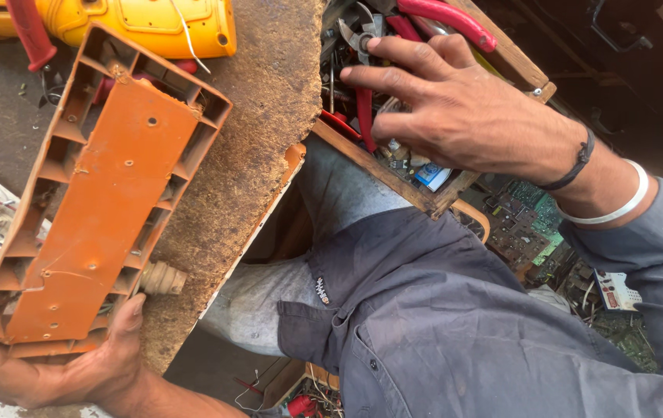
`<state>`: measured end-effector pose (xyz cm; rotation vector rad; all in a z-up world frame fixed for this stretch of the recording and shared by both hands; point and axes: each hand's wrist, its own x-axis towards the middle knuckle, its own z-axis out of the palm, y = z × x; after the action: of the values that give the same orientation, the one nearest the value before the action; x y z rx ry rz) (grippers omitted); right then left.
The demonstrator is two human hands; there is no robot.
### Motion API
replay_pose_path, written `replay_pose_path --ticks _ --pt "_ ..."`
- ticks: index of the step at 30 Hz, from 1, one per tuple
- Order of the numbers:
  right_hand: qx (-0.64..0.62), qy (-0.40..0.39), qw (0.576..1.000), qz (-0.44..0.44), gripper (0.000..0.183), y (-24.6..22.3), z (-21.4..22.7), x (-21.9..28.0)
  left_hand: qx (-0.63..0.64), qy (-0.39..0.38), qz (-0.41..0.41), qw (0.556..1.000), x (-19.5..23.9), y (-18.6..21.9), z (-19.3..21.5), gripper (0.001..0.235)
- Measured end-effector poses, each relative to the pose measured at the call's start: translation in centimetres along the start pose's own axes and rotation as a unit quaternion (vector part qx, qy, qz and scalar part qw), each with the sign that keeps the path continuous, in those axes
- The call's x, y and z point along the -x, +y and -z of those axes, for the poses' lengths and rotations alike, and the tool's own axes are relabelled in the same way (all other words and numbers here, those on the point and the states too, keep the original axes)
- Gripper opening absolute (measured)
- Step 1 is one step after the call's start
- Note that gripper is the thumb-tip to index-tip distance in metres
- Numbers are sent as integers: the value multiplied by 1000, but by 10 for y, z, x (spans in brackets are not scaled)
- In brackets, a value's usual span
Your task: The person repairs an orange plastic housing by inserting small metal components and soldering them in place. They use pliers to trim wires and a soldering iron to secure connections, repeatedly adjusting the housing and components throughout the process.
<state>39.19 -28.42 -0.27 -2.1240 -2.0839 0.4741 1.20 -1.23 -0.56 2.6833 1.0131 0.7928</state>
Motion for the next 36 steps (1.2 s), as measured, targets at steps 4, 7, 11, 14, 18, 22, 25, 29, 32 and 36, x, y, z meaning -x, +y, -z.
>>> replay_pose_path --ticks 4,7,11,14,18,22,25,29,32,36 --pt "-30 4 999 -15 40 -3 -2 -3 -17 1 -6 1000 0 -3 1 108" --pt "-13 17 1000 -16 40 -5 -6 -3 2 6 10 1000 1 -1 0 109" --pt "22 25 999 -20 43 -3 -8 -2 -3 -3 8 1000 2 0 0 110" --pt "-15 48 999 -10 36 1 -5 -4 16 6 11 1000 3 -1 -1 110" --pt "-65 20 998 -13 49 6 1 -3 25 8 16 1000 5 -3 -1 109" --pt "-32 10 999 -6 48 8 1 -2 11 -1 4 1000 3 -3 0 110" --pt "-29 26 999 10 40 14 0 -1 -1 12 0 1000 2 -2 0 110" --pt "-105 97 990 13 30 23 1 7 2 9 9 1000 2 2 0 112" --pt "-93 118 988 -20 26 22 2 9 22 5 7 1000 1 4 0 110" --pt "-83 94 992 3 43 17 11 6 16 17 6 1000 5 0 0 112"
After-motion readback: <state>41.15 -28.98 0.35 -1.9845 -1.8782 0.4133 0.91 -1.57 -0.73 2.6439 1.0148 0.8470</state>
